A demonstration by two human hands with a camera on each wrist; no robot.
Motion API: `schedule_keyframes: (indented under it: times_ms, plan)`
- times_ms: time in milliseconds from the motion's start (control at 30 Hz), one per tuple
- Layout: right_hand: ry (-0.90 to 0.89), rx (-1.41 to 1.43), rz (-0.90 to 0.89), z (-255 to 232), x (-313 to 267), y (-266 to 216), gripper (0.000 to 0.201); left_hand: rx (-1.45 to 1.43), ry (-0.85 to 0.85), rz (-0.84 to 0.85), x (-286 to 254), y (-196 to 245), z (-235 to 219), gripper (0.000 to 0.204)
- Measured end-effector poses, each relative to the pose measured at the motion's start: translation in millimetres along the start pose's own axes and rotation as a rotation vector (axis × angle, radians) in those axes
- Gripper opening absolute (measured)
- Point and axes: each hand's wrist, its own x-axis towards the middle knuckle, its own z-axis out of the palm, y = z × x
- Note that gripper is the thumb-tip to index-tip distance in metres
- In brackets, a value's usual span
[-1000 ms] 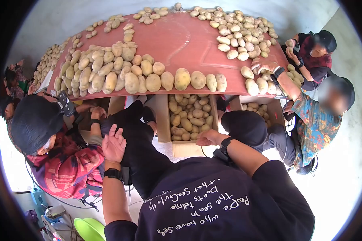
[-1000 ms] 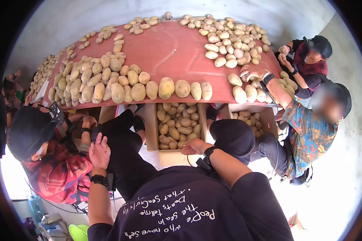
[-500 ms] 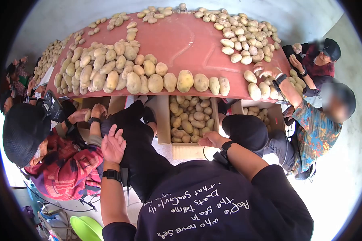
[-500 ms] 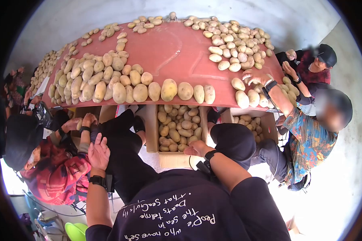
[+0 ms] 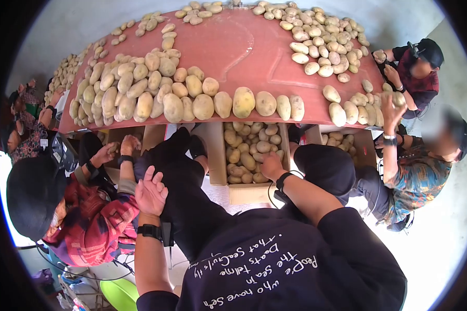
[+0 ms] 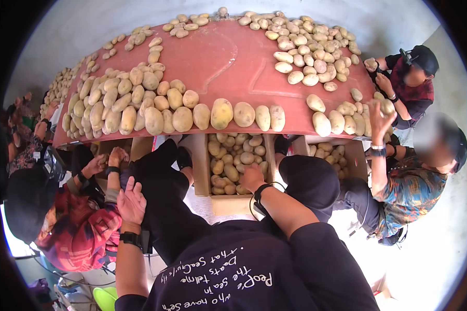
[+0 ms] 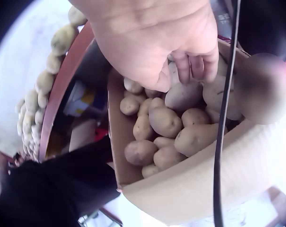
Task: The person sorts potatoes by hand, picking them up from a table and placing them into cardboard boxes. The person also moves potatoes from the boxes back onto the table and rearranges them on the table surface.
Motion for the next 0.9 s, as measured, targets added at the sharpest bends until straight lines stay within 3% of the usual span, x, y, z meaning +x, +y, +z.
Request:
schedule_keyframes:
  times_ms: [100,233,333,400,600,733,900]
  plan:
    - [-0.042,-0.053,0.055,-7,4,-22,0.04,0.004,0.001,-0.011,3,3,-1,0.049]
    - [-0.244,-0.085,0.118,-17,13,-46,0.055,-0.009,-0.013,-0.017,5,4,-3,0.048]
    - [-0.175,-0.196,0.282,-1,19,-64,0.061,-0.006,-0.035,-0.028,6,8,-7,0.049]
    - [-0.246,-0.219,0.341,0,26,-65,0.056,-0.019,-0.038,-0.047,7,9,-7,0.048]
    - [-0.149,-0.192,0.302,14,25,-57,0.036,-0.072,-0.031,-0.059,9,6,0,0.048]
    - [-0.078,-0.07,0.208,7,16,-51,0.042,-0.079,-0.04,-0.069,8,7,0,0.048]
    - [-0.23,-0.118,0.151,-13,11,-48,0.051,-0.072,-0.025,-0.076,9,7,0,0.047]
